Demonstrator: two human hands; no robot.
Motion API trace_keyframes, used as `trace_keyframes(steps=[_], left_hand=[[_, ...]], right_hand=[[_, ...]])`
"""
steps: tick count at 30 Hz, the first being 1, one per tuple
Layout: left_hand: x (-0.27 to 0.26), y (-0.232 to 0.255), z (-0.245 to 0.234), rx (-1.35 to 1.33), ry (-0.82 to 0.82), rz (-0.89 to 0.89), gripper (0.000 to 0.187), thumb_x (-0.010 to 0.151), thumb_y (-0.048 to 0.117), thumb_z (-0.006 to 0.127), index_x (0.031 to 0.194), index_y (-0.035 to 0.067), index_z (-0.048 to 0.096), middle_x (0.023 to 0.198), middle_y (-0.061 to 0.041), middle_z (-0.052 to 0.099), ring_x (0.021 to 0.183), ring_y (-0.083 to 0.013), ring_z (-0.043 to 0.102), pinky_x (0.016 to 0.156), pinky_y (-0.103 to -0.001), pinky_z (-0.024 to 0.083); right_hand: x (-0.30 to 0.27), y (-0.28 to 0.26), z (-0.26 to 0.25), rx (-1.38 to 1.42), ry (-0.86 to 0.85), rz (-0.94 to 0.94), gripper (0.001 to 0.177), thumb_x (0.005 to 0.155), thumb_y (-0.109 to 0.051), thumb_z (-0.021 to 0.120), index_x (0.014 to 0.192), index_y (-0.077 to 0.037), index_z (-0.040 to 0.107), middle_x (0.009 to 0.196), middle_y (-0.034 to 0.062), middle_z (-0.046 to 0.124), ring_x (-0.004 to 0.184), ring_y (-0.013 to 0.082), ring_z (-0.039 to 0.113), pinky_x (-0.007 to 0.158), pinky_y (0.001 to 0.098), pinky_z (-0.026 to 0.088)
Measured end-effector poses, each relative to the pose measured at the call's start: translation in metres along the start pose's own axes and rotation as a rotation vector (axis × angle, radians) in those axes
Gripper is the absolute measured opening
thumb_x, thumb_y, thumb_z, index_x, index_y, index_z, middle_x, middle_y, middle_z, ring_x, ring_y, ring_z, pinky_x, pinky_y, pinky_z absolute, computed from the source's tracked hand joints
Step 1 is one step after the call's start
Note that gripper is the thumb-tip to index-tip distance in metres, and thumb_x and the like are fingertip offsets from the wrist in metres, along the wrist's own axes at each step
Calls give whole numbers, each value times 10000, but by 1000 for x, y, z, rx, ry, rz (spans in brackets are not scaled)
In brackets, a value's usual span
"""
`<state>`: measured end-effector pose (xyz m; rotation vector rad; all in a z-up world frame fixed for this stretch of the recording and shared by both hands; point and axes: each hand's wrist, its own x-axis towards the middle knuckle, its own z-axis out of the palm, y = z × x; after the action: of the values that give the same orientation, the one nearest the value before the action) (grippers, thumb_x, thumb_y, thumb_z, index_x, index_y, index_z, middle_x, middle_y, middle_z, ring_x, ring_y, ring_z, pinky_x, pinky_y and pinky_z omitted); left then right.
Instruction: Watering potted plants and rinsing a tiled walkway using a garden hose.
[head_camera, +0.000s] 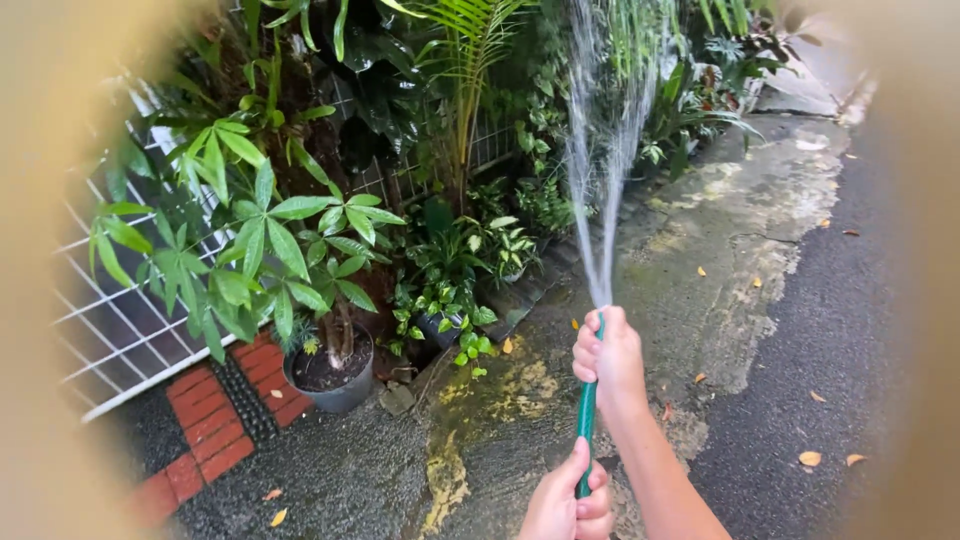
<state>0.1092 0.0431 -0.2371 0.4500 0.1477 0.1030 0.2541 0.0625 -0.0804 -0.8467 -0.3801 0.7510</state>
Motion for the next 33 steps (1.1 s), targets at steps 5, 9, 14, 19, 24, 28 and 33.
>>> trace_keyframes(steps=[5,9,14,19,24,28,33], left_hand=[[16,-2,-60,-74,-62,-106,510,1085,611,476,897,137,470,547,19,259,413,-81,180,410,-254,127],[23,-13,-73,-120,-74,-142,522,1091,616,452,914,126,477,542,12,261,404,-94,192,403,-266,139],[54,-37,-117,-26,-167,-131,534,1111,622,378,945,124,476,571,0,288,439,-110,235,441,-271,190],[72,-51,-115,89,-221,-80,552,1136,621,341,948,119,472,586,6,338,457,-98,269,451,-250,224],[93,-67,-92,176,9,-26,540,1108,577,453,871,95,505,566,-8,408,457,-120,336,459,-274,243],[97,-65,-66,226,55,-18,543,1090,569,505,855,80,520,593,-27,444,481,-125,356,483,-277,249],[102,-64,-33,303,51,33,544,1097,548,483,843,68,509,581,-18,425,477,-118,359,476,-267,247]], right_hand=[[7,19,-4,-4,79,1,286,1011,-329,435,802,-134,440,531,-51,316,359,59,253,303,254,199],[12,29,-16,-41,53,46,294,1007,-338,437,800,-129,445,526,-46,320,354,60,253,298,257,207],[10,23,-29,-48,94,50,285,1005,-328,439,809,-121,447,543,-47,326,359,62,260,300,260,212],[10,3,-50,3,101,26,270,1010,-316,435,817,-127,432,552,-50,317,364,57,258,297,258,211],[11,-25,-64,-2,122,24,292,1018,-336,423,818,-124,440,548,-43,321,357,59,250,293,256,199],[7,-47,-76,25,148,-66,315,1032,-361,415,820,-128,427,553,-45,316,362,54,250,297,247,198],[8,-70,-77,-19,105,-52,315,1027,-347,412,808,-119,412,551,-43,312,360,54,237,291,251,199]])
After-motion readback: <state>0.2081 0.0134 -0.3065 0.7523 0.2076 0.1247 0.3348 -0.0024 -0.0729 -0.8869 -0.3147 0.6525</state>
